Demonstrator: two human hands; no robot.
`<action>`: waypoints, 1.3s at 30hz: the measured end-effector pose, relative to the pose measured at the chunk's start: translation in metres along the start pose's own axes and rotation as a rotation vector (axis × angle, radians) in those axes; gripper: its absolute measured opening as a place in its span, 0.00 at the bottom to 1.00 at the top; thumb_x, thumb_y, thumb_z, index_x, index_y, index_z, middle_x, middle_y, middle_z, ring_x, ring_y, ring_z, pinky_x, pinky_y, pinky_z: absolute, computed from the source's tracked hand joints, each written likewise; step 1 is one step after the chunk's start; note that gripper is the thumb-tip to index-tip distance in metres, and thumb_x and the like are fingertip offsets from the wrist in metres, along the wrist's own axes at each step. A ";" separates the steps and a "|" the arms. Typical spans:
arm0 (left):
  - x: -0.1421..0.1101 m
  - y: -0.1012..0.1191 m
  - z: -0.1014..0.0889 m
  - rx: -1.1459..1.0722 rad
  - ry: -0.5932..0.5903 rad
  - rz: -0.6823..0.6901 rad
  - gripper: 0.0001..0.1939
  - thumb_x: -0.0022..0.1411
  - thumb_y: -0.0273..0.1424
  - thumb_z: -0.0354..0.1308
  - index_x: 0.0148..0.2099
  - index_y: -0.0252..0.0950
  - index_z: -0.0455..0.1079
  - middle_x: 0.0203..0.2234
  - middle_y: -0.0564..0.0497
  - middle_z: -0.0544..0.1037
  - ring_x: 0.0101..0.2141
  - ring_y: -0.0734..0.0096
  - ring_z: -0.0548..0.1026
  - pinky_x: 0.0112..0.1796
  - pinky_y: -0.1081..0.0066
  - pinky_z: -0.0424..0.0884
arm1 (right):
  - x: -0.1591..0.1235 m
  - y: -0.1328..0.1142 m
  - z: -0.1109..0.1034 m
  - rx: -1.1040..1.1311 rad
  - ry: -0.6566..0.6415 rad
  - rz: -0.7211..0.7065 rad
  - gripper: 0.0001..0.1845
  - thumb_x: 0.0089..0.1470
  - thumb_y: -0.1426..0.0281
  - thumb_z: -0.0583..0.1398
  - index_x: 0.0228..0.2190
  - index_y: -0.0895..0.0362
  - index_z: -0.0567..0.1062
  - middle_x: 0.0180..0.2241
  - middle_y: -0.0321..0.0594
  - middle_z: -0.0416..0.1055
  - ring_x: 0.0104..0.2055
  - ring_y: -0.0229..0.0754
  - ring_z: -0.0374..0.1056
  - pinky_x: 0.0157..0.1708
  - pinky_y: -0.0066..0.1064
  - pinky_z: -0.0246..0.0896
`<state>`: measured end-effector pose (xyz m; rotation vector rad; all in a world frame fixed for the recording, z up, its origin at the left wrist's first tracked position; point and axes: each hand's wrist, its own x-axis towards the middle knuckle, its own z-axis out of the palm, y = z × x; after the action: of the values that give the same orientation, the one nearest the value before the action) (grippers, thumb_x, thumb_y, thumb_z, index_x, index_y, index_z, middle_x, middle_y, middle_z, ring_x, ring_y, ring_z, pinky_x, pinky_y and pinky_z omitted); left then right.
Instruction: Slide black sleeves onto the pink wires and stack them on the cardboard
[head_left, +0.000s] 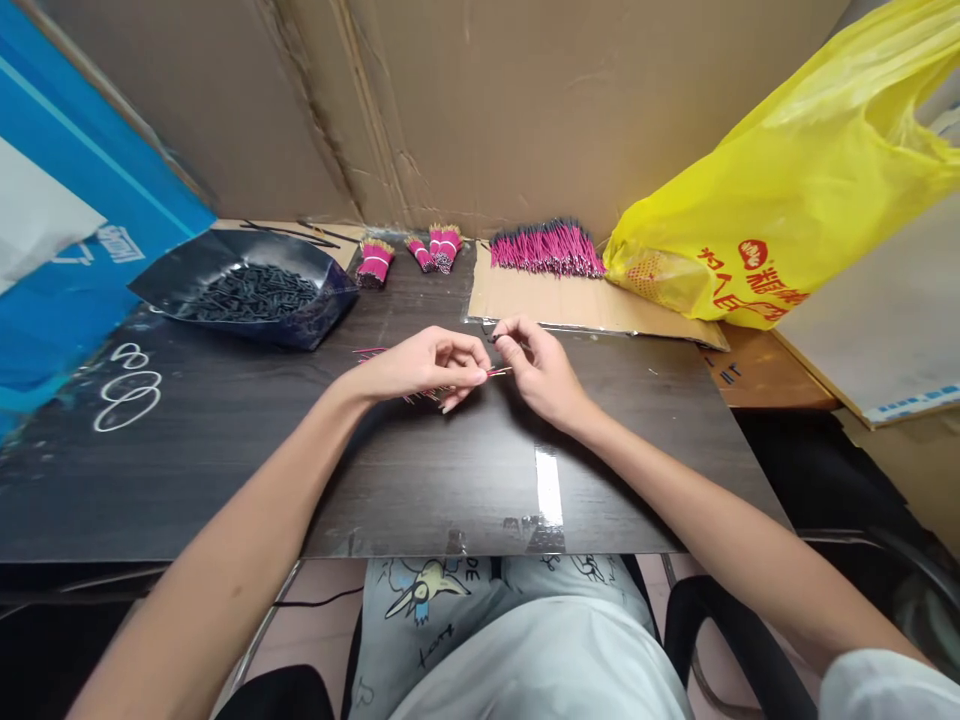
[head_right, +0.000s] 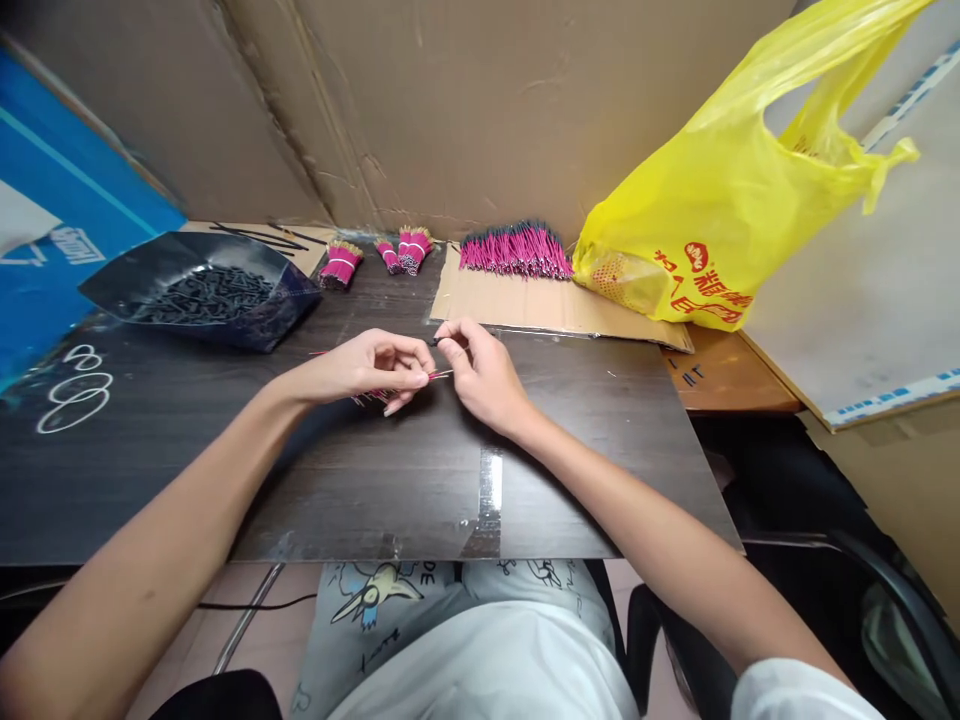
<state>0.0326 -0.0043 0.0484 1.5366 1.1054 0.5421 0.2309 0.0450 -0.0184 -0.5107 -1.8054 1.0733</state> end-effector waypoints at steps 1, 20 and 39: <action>0.002 -0.001 0.002 -0.007 -0.017 0.011 0.14 0.62 0.39 0.68 0.39 0.32 0.73 0.21 0.53 0.76 0.20 0.80 0.74 0.24 0.81 0.71 | -0.001 -0.001 0.002 -0.007 -0.010 -0.014 0.08 0.68 0.64 0.55 0.40 0.56 0.69 0.38 0.39 0.70 0.40 0.40 0.67 0.44 0.34 0.61; 0.011 -0.006 0.011 -0.026 0.034 -0.007 0.18 0.61 0.43 0.70 0.37 0.32 0.74 0.27 0.46 0.83 0.25 0.73 0.81 0.26 0.80 0.72 | -0.017 -0.015 -0.029 -0.193 -0.112 -0.039 0.06 0.68 0.68 0.57 0.41 0.57 0.72 0.39 0.40 0.74 0.39 0.40 0.69 0.41 0.33 0.62; 0.009 -0.005 0.008 0.064 0.084 0.013 0.13 0.60 0.39 0.68 0.33 0.34 0.75 0.23 0.49 0.81 0.23 0.76 0.77 0.23 0.80 0.66 | -0.024 -0.014 -0.035 -0.084 -0.144 0.141 0.09 0.63 0.65 0.63 0.40 0.57 0.78 0.33 0.38 0.76 0.34 0.39 0.69 0.37 0.35 0.64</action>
<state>0.0408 -0.0009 0.0393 1.5898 1.1881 0.5899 0.2746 0.0364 -0.0127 -0.6327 -1.9708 1.1590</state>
